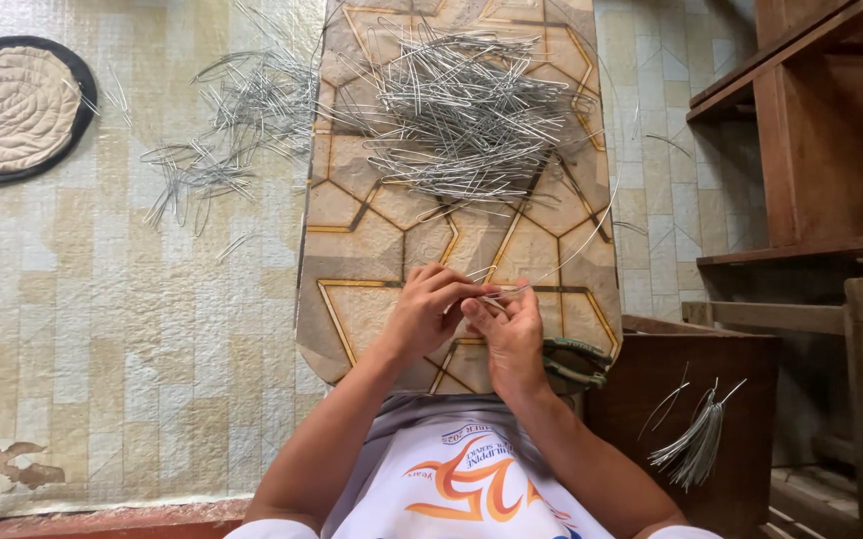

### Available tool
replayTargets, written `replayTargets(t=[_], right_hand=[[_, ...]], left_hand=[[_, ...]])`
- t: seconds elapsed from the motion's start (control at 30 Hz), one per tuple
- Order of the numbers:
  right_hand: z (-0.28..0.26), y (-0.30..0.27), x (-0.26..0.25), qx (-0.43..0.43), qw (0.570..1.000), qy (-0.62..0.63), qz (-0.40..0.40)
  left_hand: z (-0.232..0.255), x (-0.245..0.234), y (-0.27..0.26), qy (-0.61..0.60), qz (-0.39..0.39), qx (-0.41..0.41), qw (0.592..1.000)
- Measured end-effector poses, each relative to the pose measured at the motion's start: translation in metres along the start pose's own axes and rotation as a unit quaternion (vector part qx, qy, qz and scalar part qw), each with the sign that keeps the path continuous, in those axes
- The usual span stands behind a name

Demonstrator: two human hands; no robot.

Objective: Cutting and bending thin metal wires using pliers to create small components

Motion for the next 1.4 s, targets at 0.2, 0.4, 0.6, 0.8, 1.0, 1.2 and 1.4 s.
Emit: replayTargets(t=[0.2,0.4,0.6,0.8,1.0,1.2,1.4], right_hand=[[-0.002,-0.006,-0.003,-0.008,1.000,0.012,0.027],[0.003,0.000,-0.017,-0.058,0.996,0.051,0.052],[0.002,0.000,-0.015,-0.070,0.994,0.061,0.052],[0.010,0.002,-0.020,-0.080,0.993,0.079,0.044],[-0.001,0.004,-0.012,-0.077,0.994,0.075,0.029],[-0.029,0.017,-0.016,0.030,0.993,0.108,-0.028],[-0.013,0.085,-0.073,0.069,0.986,0.151,-0.001]], left_hand=[[-0.002,0.011,-0.003,0.021,-0.019,0.012,1.000],[0.002,0.022,-0.004,0.011,-0.028,0.035,0.999],[0.008,0.019,0.000,-0.010,-0.031,0.043,0.999],[0.003,0.026,-0.007,-0.015,-0.014,0.057,0.998],[0.006,0.021,-0.006,-0.006,-0.004,0.061,0.998],[-0.004,0.017,-0.007,-0.026,-0.004,0.017,1.000],[0.017,0.029,-0.002,-0.020,-0.081,-0.008,0.996]])
Point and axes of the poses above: each hand's wrist, its own y-axis towards the middle knuckle, its own x-axis out of the palm, z = x × y, the point moved 10 cm from there along y, towards the middle knuckle, and after that the axes turned 5 degrees about z, right-handed, at the moved point
